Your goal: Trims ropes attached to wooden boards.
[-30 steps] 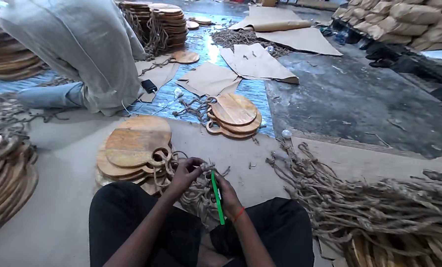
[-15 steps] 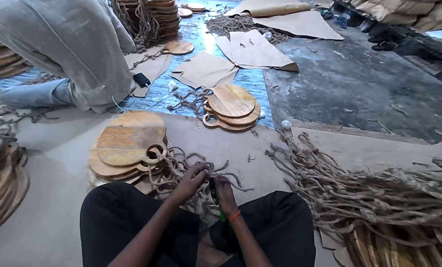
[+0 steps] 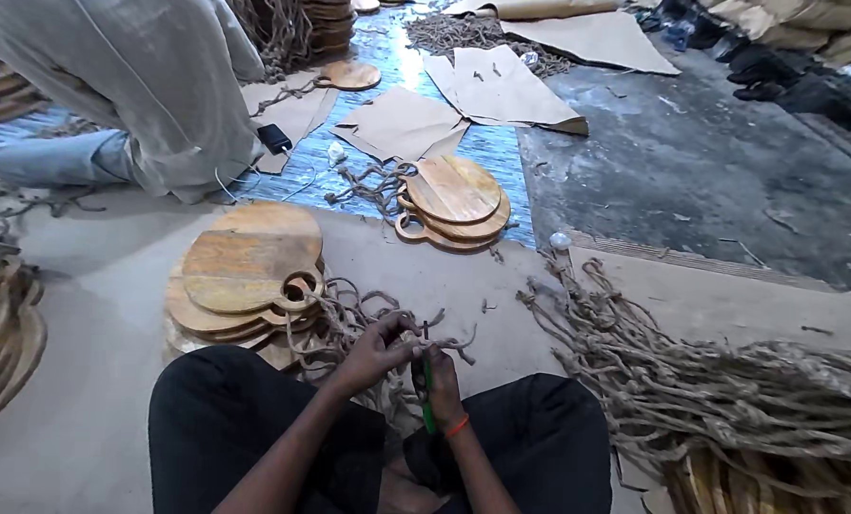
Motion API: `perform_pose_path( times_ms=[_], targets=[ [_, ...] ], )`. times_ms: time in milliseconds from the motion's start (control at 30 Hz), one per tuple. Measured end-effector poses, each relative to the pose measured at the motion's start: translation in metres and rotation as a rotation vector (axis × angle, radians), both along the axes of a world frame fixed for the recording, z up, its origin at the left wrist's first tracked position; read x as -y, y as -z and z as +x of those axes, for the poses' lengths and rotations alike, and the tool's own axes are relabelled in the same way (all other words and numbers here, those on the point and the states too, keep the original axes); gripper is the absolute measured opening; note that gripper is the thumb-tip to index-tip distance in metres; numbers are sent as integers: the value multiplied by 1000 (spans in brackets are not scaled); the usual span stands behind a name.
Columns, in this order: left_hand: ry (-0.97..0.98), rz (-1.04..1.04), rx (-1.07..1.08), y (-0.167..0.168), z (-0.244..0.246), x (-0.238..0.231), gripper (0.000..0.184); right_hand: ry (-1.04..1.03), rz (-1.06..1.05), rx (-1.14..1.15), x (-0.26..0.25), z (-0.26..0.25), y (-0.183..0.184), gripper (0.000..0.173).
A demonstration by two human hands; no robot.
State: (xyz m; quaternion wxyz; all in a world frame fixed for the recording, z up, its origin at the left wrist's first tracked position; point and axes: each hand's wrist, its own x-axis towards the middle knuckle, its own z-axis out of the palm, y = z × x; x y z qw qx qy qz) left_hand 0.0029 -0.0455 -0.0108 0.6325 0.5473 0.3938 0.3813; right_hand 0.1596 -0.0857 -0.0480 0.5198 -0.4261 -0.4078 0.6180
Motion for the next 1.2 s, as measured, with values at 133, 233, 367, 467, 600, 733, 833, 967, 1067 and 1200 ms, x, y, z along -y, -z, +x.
perform_pose_path(
  times_ms=[133,233,367,467,600,733,833,967,1067,1200],
  targets=[
    [52,-35,-1,3,0,-2,37,-97,9,-80,5,1,3,55],
    [201,16,9,2,-5,-3,61,-200,-27,-88,10,4,0,58],
    [435,-5,94,-2,-13,-2,72,-352,-60,-125,15,9,-12,58],
    [587,34,133,-2,-16,-5,61,-417,-58,-198,17,10,-14,54],
    [526,66,12,-3,-15,-4,45,-369,-67,-104,21,13,-15,55],
    [321,49,-18,-6,-7,0,22,-266,-76,-130,19,16,-13,53],
    [210,41,-20,-1,1,0,26,-195,-129,-237,19,14,-12,46],
    [169,20,-82,4,4,1,32,-184,-233,-199,23,8,-18,16],
    [186,3,-161,9,-1,0,35,-238,-386,-122,21,9,-22,26],
    [69,-39,-301,20,11,4,40,-126,-606,-101,18,-3,-23,20]
  ],
)
